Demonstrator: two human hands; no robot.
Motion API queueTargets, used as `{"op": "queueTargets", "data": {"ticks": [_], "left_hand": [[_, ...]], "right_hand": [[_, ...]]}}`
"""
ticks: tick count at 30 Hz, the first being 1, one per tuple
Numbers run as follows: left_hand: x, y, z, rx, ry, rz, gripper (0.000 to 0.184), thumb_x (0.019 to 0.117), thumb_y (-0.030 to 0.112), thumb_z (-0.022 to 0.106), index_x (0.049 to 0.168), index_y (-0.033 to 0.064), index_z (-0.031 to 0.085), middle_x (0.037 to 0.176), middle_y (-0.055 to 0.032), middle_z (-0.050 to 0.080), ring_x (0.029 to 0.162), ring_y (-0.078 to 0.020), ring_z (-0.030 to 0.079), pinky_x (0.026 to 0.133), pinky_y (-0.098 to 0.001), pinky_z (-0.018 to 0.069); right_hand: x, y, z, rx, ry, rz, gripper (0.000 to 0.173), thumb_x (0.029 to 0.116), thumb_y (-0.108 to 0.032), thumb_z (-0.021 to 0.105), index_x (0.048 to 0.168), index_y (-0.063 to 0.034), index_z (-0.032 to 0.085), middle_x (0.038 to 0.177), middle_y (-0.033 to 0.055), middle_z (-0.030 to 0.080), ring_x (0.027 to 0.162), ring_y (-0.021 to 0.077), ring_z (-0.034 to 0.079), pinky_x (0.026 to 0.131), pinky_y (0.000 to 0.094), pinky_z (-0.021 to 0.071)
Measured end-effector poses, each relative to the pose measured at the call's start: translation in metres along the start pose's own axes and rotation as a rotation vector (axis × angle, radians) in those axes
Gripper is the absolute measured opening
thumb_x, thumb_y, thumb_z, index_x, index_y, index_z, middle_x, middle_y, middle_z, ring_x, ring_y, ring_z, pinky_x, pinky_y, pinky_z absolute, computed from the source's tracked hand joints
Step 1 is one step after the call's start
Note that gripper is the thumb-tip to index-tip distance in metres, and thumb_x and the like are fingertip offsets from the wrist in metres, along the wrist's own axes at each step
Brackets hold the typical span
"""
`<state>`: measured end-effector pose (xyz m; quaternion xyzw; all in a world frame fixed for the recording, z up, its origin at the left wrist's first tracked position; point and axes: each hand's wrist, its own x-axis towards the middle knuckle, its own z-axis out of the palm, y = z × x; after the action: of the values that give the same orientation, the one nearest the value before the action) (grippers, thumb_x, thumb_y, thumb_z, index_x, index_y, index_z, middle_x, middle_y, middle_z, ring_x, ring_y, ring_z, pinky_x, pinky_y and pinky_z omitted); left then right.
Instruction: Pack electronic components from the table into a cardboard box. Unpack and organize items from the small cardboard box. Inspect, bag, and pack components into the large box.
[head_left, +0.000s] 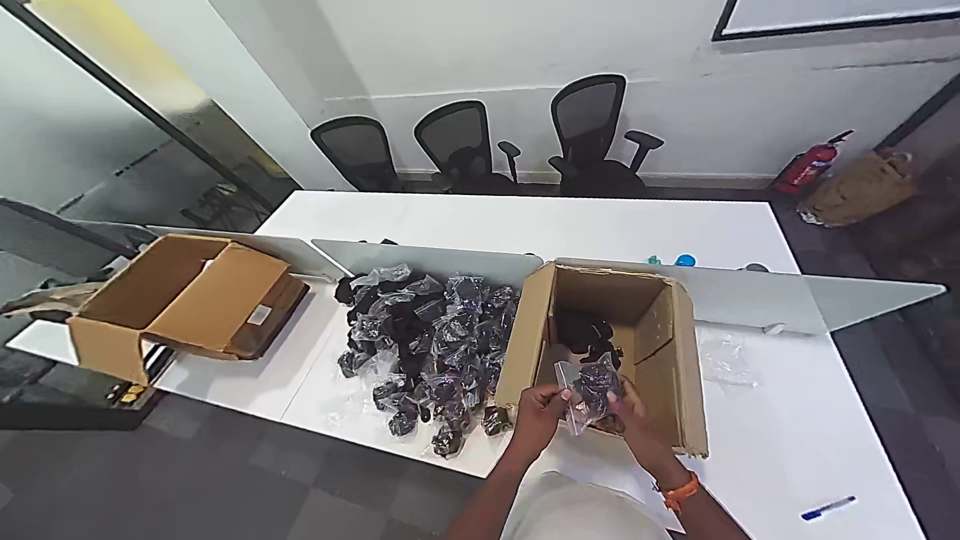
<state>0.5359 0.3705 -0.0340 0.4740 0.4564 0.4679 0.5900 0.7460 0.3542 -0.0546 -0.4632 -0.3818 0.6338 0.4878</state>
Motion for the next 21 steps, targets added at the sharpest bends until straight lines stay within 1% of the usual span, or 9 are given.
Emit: {"op": "queueTargets", "data": {"ticks": [2, 5, 8, 10, 11, 13, 16, 19, 21], "left_hand": [[0.010, -0.010, 0.013, -0.016, -0.002, -0.013, 0.013, 0.0980, 0.002, 0.062, 0.093, -0.0035, 0.072, 0.080, -0.0066, 0.074, 0.069, -0.0114, 0.070, 0.067, -0.0299, 0.0611], [0.025, -0.025, 0.022, -0.078, 0.009, -0.027, 0.011, 0.0971, 0.001, 0.062, 0.090, -0.0033, 0.070, 0.078, -0.0063, 0.073, 0.067, -0.0114, 0.068, 0.065, -0.0295, 0.0600], [0.036, -0.038, 0.027, -0.077, 0.013, -0.050, 0.011, 0.0980, 0.000, 0.061, 0.093, -0.0059, 0.069, 0.084, -0.0106, 0.075, 0.070, -0.0144, 0.071, 0.067, -0.0315, 0.0613], [0.039, -0.047, 0.028, -0.041, 0.024, -0.055, 0.009, 0.0964, 0.000, 0.064, 0.092, -0.0052, 0.070, 0.080, -0.0089, 0.074, 0.066, -0.0135, 0.070, 0.064, -0.0306, 0.0612], [0.040, -0.050, 0.028, -0.023, 0.028, -0.060, 0.008, 0.0953, 0.000, 0.066, 0.091, -0.0047, 0.069, 0.078, -0.0079, 0.074, 0.064, -0.0127, 0.069, 0.063, -0.0300, 0.0606], [0.040, -0.052, 0.027, 0.018, 0.019, -0.073, 0.006, 0.0933, 0.001, 0.069, 0.090, -0.0041, 0.069, 0.077, -0.0073, 0.073, 0.063, -0.0124, 0.069, 0.063, -0.0296, 0.0605], [0.039, -0.055, 0.027, 0.092, -0.046, -0.086, 0.008, 0.0893, 0.003, 0.075, 0.089, -0.0031, 0.070, 0.076, -0.0072, 0.074, 0.065, -0.0132, 0.070, 0.065, -0.0312, 0.0616], [0.039, -0.055, 0.027, 0.141, -0.143, -0.101, 0.009, 0.0892, 0.006, 0.075, 0.089, -0.0019, 0.071, 0.076, -0.0058, 0.073, 0.066, -0.0124, 0.070, 0.067, -0.0311, 0.0615], [0.040, -0.054, 0.023, 0.143, -0.211, -0.073, 0.008, 0.0933, 0.004, 0.070, 0.092, -0.0029, 0.071, 0.077, -0.0050, 0.073, 0.067, -0.0109, 0.071, 0.069, -0.0301, 0.0619]], "right_hand": [[0.005, -0.003, -0.010, -0.088, 0.077, -0.005, 0.046, 0.1040, -0.018, 0.052, 0.147, -0.0048, 0.043, 0.119, 0.0151, 0.068, 0.091, 0.0268, 0.072, 0.072, 0.0416, 0.0638], [0.016, 0.002, -0.025, -0.152, 0.119, -0.012, 0.044, 0.1049, -0.018, 0.052, 0.145, -0.0030, 0.044, 0.118, 0.0154, 0.068, 0.091, 0.0251, 0.072, 0.073, 0.0404, 0.0634], [0.023, 0.017, -0.036, -0.504, 0.171, -0.010, 0.056, 0.1022, -0.031, 0.057, 0.151, -0.0078, 0.042, 0.137, 0.0114, 0.060, 0.111, 0.0183, 0.067, 0.089, 0.0382, 0.0597], [0.018, 0.025, -0.040, -0.705, 0.188, -0.081, 0.059, 0.1002, -0.037, 0.059, 0.151, -0.0097, 0.044, 0.148, 0.0131, 0.050, 0.126, 0.0211, 0.060, 0.097, 0.0405, 0.0569], [0.015, 0.028, -0.040, -0.767, 0.204, -0.149, 0.056, 0.0987, -0.037, 0.060, 0.147, -0.0100, 0.050, 0.147, 0.0135, 0.051, 0.126, 0.0221, 0.058, 0.097, 0.0405, 0.0562], [0.010, 0.032, -0.039, -0.821, 0.208, -0.254, 0.046, 0.0968, -0.035, 0.061, 0.135, -0.0099, 0.059, 0.137, 0.0124, 0.057, 0.119, 0.0208, 0.060, 0.094, 0.0380, 0.0560], [0.009, 0.035, -0.039, -0.788, 0.151, -0.368, 0.030, 0.0950, -0.028, 0.064, 0.118, -0.0085, 0.067, 0.115, 0.0064, 0.066, 0.101, 0.0126, 0.064, 0.085, 0.0299, 0.0560], [0.010, 0.036, -0.039, -0.694, 0.069, -0.413, 0.026, 0.0947, -0.025, 0.066, 0.114, -0.0072, 0.068, 0.106, 0.0040, 0.068, 0.088, 0.0075, 0.065, 0.078, 0.0238, 0.0569], [0.012, 0.036, -0.038, -0.670, 0.009, -0.404, 0.026, 0.0951, -0.026, 0.067, 0.114, -0.0070, 0.068, 0.106, 0.0040, 0.068, 0.088, 0.0070, 0.065, 0.079, 0.0238, 0.0574]]}}
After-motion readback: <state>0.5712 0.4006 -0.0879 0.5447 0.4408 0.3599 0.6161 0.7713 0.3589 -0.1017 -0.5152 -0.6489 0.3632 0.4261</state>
